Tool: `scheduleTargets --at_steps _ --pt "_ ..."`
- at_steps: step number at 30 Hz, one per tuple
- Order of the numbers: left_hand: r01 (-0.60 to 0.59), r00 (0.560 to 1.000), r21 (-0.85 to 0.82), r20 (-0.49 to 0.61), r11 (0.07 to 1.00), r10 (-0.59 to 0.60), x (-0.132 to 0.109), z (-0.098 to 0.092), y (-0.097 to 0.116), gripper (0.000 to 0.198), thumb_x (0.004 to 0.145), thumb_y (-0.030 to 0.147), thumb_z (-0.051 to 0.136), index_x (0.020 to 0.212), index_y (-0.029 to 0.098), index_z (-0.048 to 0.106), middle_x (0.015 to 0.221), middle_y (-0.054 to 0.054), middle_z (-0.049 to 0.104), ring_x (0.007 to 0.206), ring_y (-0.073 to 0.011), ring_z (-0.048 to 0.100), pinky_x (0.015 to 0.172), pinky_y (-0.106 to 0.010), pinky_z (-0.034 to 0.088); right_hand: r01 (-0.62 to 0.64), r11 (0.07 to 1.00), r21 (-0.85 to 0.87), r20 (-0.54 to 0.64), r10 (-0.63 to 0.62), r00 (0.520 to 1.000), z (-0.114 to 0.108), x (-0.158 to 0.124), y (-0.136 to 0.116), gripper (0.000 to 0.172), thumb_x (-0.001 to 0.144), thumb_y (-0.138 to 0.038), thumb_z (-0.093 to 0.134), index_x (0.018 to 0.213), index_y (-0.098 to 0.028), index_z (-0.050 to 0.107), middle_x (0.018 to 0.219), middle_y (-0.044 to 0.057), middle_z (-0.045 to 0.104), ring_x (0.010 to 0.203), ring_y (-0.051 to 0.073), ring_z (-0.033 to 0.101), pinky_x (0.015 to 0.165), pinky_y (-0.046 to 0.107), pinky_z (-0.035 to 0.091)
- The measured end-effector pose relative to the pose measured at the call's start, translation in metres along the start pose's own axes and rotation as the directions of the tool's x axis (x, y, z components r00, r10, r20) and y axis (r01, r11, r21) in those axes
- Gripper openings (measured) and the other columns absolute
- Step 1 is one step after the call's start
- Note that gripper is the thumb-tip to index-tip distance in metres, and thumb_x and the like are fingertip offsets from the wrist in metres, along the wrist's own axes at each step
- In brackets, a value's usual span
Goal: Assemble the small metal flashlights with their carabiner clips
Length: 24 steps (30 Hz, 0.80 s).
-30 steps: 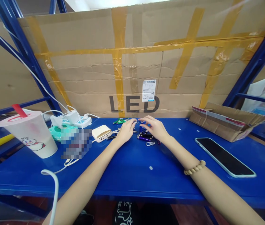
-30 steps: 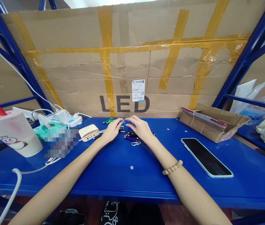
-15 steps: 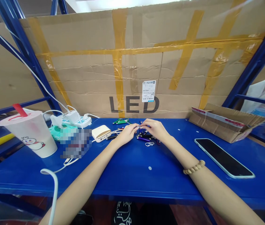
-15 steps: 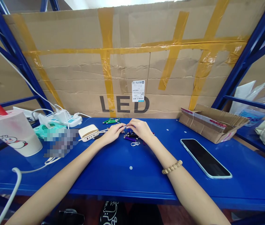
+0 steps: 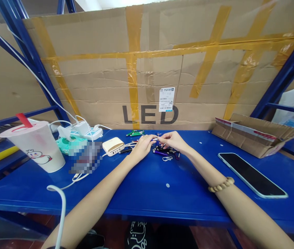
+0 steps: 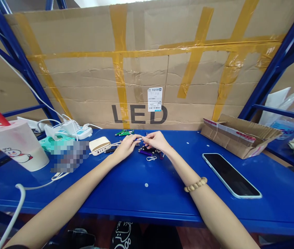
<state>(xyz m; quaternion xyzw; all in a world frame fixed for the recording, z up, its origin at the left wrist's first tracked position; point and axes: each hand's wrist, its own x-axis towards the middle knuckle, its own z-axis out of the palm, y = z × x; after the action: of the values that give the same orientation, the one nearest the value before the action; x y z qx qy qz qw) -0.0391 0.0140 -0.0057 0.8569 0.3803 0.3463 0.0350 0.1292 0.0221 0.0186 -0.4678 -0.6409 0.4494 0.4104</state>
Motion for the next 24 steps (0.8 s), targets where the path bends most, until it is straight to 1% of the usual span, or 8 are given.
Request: scheduleTargets --at_steps 4,8,11,13,15,17,20,24 --pt "-0.005 1.0 -0.005 -0.023 1.0 0.005 0.0 0.0 0.003 0.025 0.089 0.022 0.038 0.111 0.019 0.049 0.108 -0.007 0.061 0.1 -0.0182 0.055 0.09 -0.033 0.04 -0.133 0.983 0.125 0.016 0.132 0.991 -0.002 -0.001 -0.004 0.022 0.057 -0.028 0.078 0.056 -0.011 0.065 0.056 0.004 0.061 0.05 0.008 0.055 0.047 0.018 0.051" --pt "0.018 0.999 0.047 -0.052 0.999 -0.015 0.002 0.003 0.002 0.022 0.089 0.022 0.037 0.102 0.017 0.054 0.1 -0.007 0.064 0.095 -0.0196 0.056 0.087 -0.035 0.041 -0.154 0.972 0.18 0.004 0.155 0.988 0.0 -0.001 -0.001 0.021 0.065 -0.03 0.073 0.061 -0.011 0.066 0.065 0.005 0.063 0.054 0.007 0.055 0.05 0.018 0.052" --pt "0.057 0.994 0.031 -0.093 0.998 -0.054 0.005 0.006 -0.002 0.023 0.089 0.022 0.036 0.101 0.017 0.055 0.101 -0.008 0.063 0.095 -0.0197 0.056 0.087 -0.035 0.042 -0.059 0.995 0.084 -0.03 0.062 0.998 0.002 0.002 0.005 0.026 0.071 -0.037 0.067 0.069 -0.011 0.068 0.07 0.006 0.065 0.055 0.008 0.055 0.05 0.02 0.051" --pt "0.118 0.987 -0.033 -0.107 0.993 -0.12 0.007 0.007 -0.005 0.024 0.088 0.022 0.036 0.102 0.017 0.055 0.098 -0.007 0.064 0.09 -0.0183 0.058 0.084 -0.032 0.043 0.106 0.991 -0.081 -0.064 -0.112 0.992 0.001 0.004 0.009 0.026 0.071 -0.037 0.067 0.08 -0.013 0.069 0.073 0.006 0.066 0.055 0.01 0.055 0.052 0.023 0.05" --pt "0.2 0.974 -0.106 -0.089 0.974 -0.21 0.009 0.007 -0.007 0.025 0.088 0.023 0.037 0.101 0.017 0.056 0.088 -0.006 0.065 0.08 -0.0166 0.06 0.078 -0.03 0.045 0.308 0.91 -0.279 -0.068 -0.339 0.938 -0.002 0.006 0.012 0.027 0.071 -0.034 0.067 0.092 -0.017 0.069 0.082 0.005 0.067 0.058 0.011 0.057 0.056 0.025 0.05" --pt "0.259 0.962 -0.151 -0.048 0.954 -0.269 0.011 0.006 -0.009 0.025 0.087 0.024 0.038 0.099 0.016 0.058 0.077 -0.003 0.065 0.071 -0.0154 0.059 0.074 -0.028 0.046 0.446 0.773 -0.45 -0.017 -0.507 0.862 -0.004 0.005 0.014 0.023 0.074 -0.03 0.064 0.094 -0.021 0.069 0.09 0.004 0.067 0.064 0.012 0.059 0.061 0.026 0.048" --pt "0.273 0.961 -0.182 0.003 0.945 -0.277 0.01 0.004 -0.008 0.024 0.085 0.024 0.039 0.097 0.016 0.059 0.071 -0.002 0.063 0.068 -0.015 0.058 0.072 -0.028 0.046 0.501 0.602 -0.621 0.085 -0.584 0.807 -0.007 0.003 0.013 0.016 0.081 -0.028 0.057 0.087 -0.023 0.071 0.091 0.003 0.067 0.072 0.014 0.061 0.063 0.025 0.045" --pt "0.256 0.967 -0.201 0.067 0.946 -0.247 0.008 0.002 -0.003 0.024 0.085 0.025 0.039 0.092 0.017 0.06 0.065 0.001 0.06 0.067 -0.0146 0.057 0.069 -0.026 0.045 0.494 0.484 -0.722 0.147 -0.591 0.793 -0.009 -0.001 0.01 0.018 0.084 -0.03 0.053 0.083 -0.024 0.071 0.09 0.002 0.067 0.079 0.015 0.061 0.062 0.023 0.042"
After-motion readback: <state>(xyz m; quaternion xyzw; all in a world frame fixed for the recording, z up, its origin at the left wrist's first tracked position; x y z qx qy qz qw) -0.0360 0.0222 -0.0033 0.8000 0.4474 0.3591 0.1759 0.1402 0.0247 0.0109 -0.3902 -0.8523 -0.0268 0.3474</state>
